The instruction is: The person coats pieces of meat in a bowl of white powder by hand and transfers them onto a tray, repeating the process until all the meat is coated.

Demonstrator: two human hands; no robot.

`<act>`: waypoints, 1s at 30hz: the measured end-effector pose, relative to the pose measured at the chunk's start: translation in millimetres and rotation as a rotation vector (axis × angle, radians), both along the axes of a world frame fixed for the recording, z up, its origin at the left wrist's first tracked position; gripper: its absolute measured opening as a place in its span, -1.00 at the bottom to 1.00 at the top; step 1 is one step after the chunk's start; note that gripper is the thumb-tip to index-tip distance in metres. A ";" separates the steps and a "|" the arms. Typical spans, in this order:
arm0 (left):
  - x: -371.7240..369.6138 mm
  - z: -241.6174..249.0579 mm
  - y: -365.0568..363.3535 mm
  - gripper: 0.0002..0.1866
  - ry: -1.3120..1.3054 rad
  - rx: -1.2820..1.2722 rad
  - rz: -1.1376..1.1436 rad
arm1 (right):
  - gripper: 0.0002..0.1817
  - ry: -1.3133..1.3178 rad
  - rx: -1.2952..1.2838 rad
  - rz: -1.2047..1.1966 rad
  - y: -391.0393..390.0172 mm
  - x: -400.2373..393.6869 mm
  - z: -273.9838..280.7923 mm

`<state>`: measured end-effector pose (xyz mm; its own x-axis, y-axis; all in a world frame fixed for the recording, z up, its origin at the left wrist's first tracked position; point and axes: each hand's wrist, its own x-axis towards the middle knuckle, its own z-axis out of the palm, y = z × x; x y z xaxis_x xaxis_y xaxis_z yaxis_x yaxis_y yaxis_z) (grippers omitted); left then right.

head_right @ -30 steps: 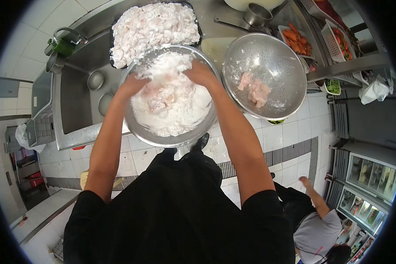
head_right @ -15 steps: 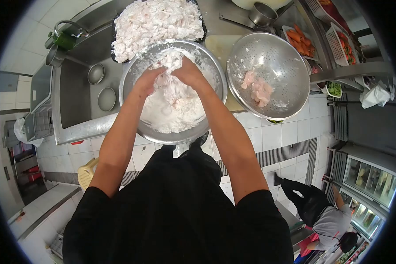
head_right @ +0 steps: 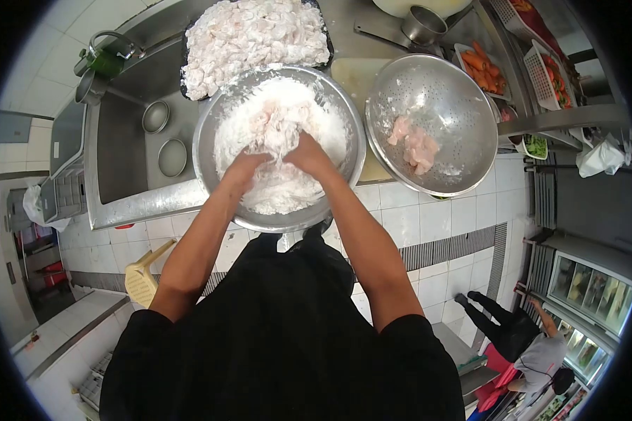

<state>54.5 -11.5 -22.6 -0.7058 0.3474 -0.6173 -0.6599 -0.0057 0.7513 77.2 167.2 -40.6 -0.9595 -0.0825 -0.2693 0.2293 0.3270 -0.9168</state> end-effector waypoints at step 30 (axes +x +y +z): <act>-96.4 13.2 -22.1 -0.41 0.415 -0.538 -0.485 | -0.32 0.035 0.094 -0.062 7.7 -58.6 117.3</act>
